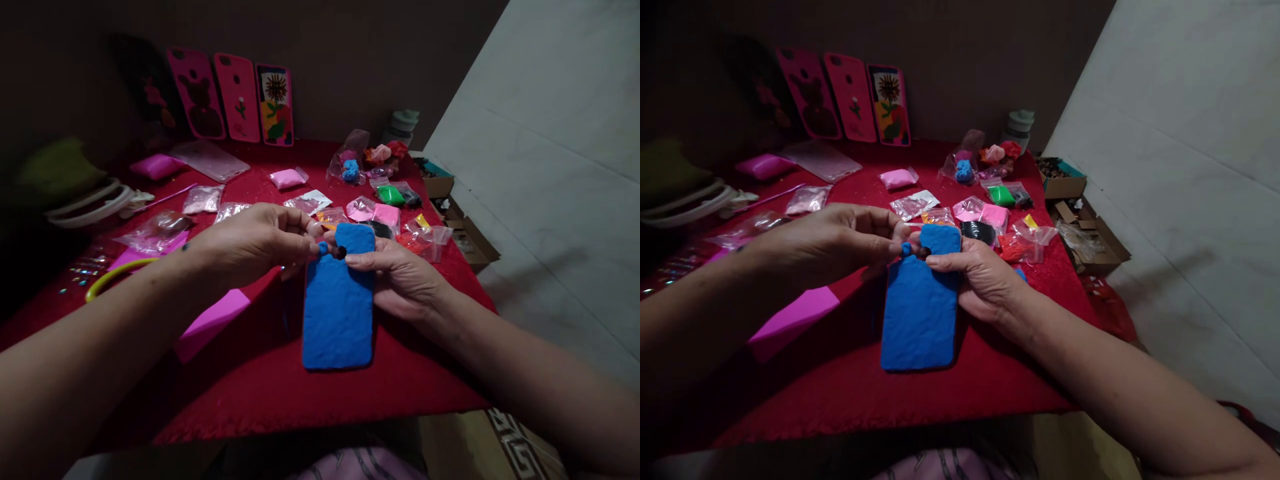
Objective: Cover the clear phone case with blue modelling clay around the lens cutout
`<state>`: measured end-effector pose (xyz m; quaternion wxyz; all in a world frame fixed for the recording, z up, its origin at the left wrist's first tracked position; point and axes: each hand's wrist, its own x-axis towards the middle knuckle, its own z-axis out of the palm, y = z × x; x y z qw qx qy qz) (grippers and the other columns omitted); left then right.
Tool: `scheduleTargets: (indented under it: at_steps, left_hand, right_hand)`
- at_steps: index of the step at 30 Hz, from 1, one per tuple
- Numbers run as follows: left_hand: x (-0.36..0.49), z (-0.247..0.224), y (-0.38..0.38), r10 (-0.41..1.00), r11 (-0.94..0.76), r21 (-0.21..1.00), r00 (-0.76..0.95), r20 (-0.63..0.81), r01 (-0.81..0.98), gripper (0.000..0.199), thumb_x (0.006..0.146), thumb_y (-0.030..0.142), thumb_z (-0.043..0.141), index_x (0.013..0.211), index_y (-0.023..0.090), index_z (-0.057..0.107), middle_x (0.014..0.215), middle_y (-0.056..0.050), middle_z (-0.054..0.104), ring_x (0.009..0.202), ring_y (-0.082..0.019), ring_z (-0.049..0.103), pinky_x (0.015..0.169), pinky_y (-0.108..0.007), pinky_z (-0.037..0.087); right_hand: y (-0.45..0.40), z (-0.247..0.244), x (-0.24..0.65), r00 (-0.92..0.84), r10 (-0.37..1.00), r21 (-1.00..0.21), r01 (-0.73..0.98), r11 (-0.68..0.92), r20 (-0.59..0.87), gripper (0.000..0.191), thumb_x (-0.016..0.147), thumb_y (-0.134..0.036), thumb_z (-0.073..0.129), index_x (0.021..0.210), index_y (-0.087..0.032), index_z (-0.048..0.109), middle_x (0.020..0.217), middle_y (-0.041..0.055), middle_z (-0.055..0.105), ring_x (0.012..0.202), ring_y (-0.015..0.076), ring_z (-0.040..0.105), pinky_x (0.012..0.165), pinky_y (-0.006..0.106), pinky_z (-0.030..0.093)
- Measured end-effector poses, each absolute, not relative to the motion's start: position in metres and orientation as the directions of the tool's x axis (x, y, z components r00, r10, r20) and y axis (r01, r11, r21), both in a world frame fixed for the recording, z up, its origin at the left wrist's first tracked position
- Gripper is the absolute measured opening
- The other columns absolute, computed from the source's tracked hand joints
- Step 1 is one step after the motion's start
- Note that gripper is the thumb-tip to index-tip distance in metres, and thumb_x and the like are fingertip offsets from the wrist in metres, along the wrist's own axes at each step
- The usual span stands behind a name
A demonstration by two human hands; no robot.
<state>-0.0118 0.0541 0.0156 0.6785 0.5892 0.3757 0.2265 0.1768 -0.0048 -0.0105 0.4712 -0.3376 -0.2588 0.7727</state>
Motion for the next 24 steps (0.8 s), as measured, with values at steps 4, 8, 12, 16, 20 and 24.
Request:
scheduleTargets:
  at_steps: [4, 8, 12, 16, 20, 24]
  left_hand:
    - [-0.01, 0.014, 0.051, 0.778, 0.173, 0.974, 0.586, -0.228, 0.149, 0.013, 0.063, 0.009, 0.072, 0.063, 0.017, 0.061, 0.053, 0.003, 0.056, 0.046, -0.008, 0.049, 0.045, -0.02, 0.039]
    - [-0.011, 0.014, 0.053, 0.755, 0.214, 0.968, 0.607, -0.247, 0.129, 0.011, 0.064, 0.01, 0.073, 0.064, 0.016, 0.063, 0.059, 0.001, 0.059, 0.05, -0.009, 0.052, 0.046, -0.02, 0.041]
    - [-0.014, 0.013, 0.056, 0.714, 0.266, 0.961, 0.653, -0.251, 0.079, 0.007, 0.068, 0.012, 0.075, 0.069, 0.015, 0.068, 0.063, -0.001, 0.062, 0.053, -0.01, 0.055, 0.046, -0.02, 0.043]
    - [-0.012, 0.013, 0.053, 0.73, 0.285, 0.958, 0.645, -0.226, 0.013, 0.006, 0.071, 0.011, 0.073, 0.066, 0.014, 0.069, 0.06, -0.002, 0.062, 0.049, -0.01, 0.055, 0.044, -0.02, 0.044]
    - [-0.007, 0.015, 0.046, 0.741, 0.285, 0.958, 0.637, -0.212, -0.013, 0.012, 0.071, 0.012, 0.073, 0.061, 0.013, 0.067, 0.054, -0.001, 0.057, 0.045, -0.009, 0.051, 0.04, -0.019, 0.043]
    - [-0.004, 0.018, 0.039, 0.772, 0.24, 0.97, 0.601, -0.207, 0.025, 0.01, 0.071, 0.015, 0.072, 0.063, 0.013, 0.066, 0.053, -0.001, 0.056, 0.043, -0.009, 0.05, 0.038, -0.02, 0.043]
  right_hand:
    - [-0.004, -0.011, 0.176, -0.341, 0.894, -0.689, -0.574, -0.442, -0.29, 0.027, 0.063, 0.0, 0.07, 0.087, -0.012, 0.073, 0.081, 0.0025, 0.074, 0.071, 0.0136, 0.067, 0.073, 0.028, 0.056]
    - [-0.003, -0.011, 0.176, -0.352, 0.892, -0.687, -0.574, -0.445, -0.283, 0.026, 0.063, 0.001, 0.07, 0.086, -0.012, 0.072, 0.08, 0.0021, 0.074, 0.07, 0.0131, 0.067, 0.072, 0.027, 0.056]
    - [-0.002, -0.01, 0.177, -0.326, 0.899, -0.715, -0.549, -0.432, -0.293, 0.029, 0.059, 0.0, 0.072, 0.086, -0.012, 0.071, 0.079, 0.0016, 0.073, 0.069, 0.0132, 0.066, 0.071, 0.027, 0.056]
    - [-0.003, -0.008, 0.177, -0.284, 0.92, -0.772, -0.507, -0.382, -0.269, 0.029, 0.058, -0.003, 0.077, 0.085, -0.012, 0.069, 0.077, 0.0021, 0.072, 0.065, 0.0128, 0.065, 0.067, 0.026, 0.056]
    - [-0.007, -0.004, 0.173, -0.18, 0.958, -0.836, -0.471, -0.284, -0.224, 0.042, 0.06, -0.006, 0.081, 0.098, -0.016, 0.067, 0.089, 0.0029, 0.073, 0.071, 0.0149, 0.068, 0.07, 0.029, 0.058]
    - [-0.011, -0.001, 0.168, -0.098, 0.962, -0.853, -0.445, -0.273, -0.256, 0.049, 0.057, -0.006, 0.083, 0.101, -0.016, 0.063, 0.087, 0.0029, 0.073, 0.067, 0.0147, 0.067, 0.066, 0.028, 0.058]
